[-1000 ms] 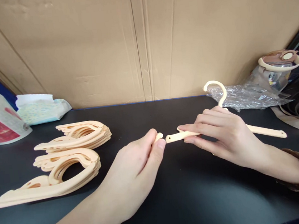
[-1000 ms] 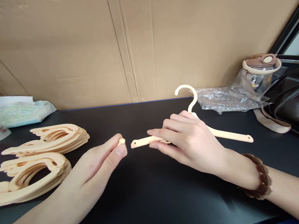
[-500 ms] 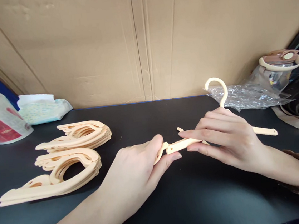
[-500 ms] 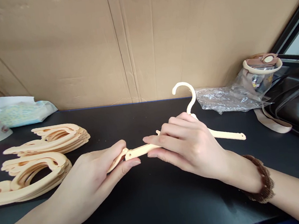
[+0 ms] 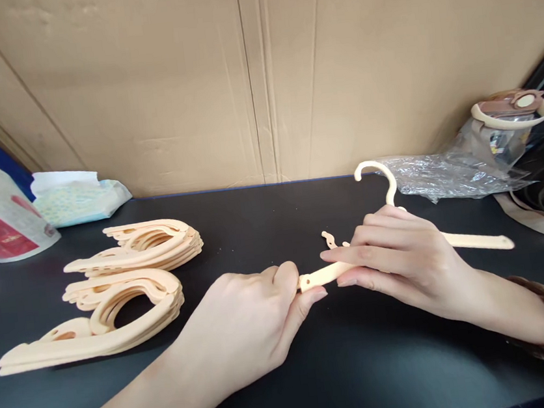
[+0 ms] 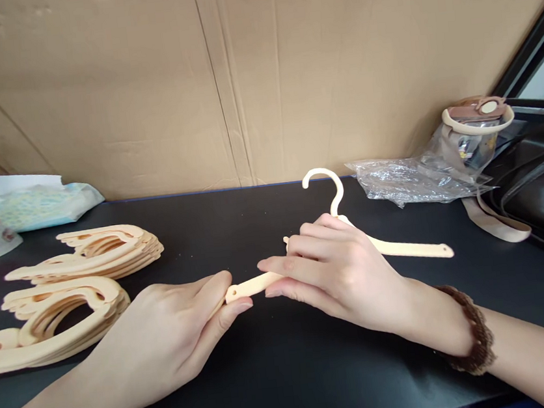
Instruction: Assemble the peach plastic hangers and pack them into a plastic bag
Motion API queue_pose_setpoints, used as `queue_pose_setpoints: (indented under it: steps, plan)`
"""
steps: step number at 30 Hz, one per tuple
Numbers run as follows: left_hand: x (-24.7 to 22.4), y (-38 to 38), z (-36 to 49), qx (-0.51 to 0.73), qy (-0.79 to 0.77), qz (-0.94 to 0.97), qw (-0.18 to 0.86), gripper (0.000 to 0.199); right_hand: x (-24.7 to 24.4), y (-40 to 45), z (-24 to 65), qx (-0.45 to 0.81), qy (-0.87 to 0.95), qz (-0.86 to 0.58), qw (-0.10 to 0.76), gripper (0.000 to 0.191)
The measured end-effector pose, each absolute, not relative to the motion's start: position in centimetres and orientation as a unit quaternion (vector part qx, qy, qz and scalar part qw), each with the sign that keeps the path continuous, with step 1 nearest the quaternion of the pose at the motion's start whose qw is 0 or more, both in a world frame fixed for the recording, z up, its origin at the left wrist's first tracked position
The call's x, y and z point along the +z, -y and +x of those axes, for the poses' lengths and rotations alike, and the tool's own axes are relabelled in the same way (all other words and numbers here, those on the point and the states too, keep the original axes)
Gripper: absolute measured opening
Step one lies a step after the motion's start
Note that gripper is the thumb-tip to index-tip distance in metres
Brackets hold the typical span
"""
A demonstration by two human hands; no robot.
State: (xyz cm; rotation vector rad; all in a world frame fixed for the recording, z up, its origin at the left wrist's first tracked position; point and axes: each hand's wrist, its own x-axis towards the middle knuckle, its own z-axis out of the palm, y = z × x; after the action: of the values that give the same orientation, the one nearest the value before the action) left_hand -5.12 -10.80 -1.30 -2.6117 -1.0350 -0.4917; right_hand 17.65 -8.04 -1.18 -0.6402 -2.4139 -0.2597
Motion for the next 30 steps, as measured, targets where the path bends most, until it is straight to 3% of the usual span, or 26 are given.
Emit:
queue_pose_setpoints:
  steps: [10, 15, 24, 30]
  plan:
    - [-1.1, 11.1, -4.9, -0.231, 0.403, -0.881, 0.090, 0.034, -0.6, 8.2, 17.5, -0.130, 0.913, -0.239, 0.305, 0.026]
    - [-0.3, 10.6, -4.9, -0.237, 0.429, -0.868, 0.079, 0.010, -0.6, 7.4, 17.9, -0.167, 0.913, -0.257, 0.271, 0.026]
    - [-0.5, 9.3, -5.7, -0.170, 0.332, -0.883, 0.286, 0.017, 0.3, 4.8, 20.4, -0.251, 0.909, -0.279, 0.183, 0.038]
    - [-0.2, 9.7, -5.8, -0.133, 0.335, -0.882, 0.304, 0.022, 0.3, 4.6, 20.8, -0.228, 0.913, -0.285, 0.181, 0.038]
